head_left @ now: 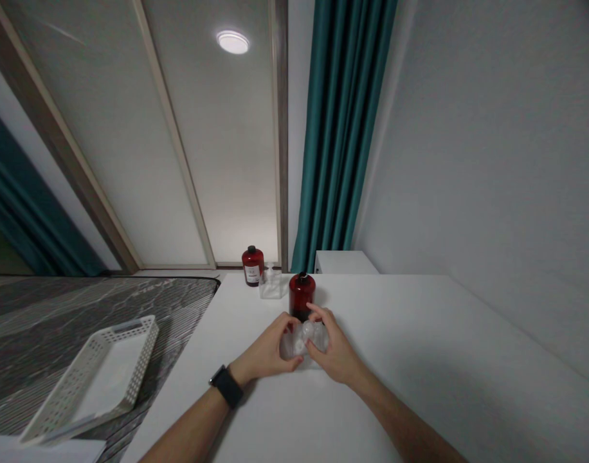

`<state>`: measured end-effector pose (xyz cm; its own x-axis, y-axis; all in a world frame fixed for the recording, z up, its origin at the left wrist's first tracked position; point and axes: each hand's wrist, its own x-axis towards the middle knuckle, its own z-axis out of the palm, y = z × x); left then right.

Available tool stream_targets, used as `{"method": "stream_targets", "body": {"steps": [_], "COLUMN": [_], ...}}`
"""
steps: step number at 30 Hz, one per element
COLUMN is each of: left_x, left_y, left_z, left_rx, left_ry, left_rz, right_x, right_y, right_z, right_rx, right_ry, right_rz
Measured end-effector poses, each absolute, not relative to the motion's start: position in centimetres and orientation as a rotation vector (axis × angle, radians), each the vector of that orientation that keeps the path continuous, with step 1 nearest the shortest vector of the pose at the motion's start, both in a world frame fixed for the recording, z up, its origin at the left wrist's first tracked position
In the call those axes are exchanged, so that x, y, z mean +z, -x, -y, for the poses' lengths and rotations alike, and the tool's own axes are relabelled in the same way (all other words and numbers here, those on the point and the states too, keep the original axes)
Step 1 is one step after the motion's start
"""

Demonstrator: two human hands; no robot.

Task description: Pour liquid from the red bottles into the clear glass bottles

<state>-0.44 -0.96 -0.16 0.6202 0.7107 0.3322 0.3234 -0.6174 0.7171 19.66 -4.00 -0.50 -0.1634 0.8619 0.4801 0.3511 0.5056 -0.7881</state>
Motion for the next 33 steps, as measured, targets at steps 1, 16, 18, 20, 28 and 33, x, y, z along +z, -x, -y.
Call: {"method": "stream_targets", "body": {"steps": [1,16,18,20,28,33], "left_x": [-0.15,0.18,0.29,0.32,0.44,0.53], "left_y": [0.44,0.53,0.52,0.52,0.43,0.39], "left_z": [0.96,1.25,1.35,1.4,1.51,1.62], "left_rx": [0.82,0.817,0.818,0.816,0.832,0.811], "left_ry": [-2.23,-2.217,-2.209,-2.202,-2.211,-2.203], "left_rz": [-0.811,-0.797,-0.793,-0.796,-0.838,-0.862], "right_x": [-0.47,-0.01,-0.12,-0.27,-0.26,-0.48], "right_y": [-19.68,-20.1,-20.08,-19.94,-19.59,-19.6], "right_z": [4.0,3.73,3.74,3.78,4.07,3.85], "right_rx": [0.626,0.707,0.702,0.678,0.657,0.677], "right_ry": [1.018,0.984,0.986,0.998,1.051,1.049], "right_rz": [1.74,1.747,1.751,1.751,1.73,1.671]}}
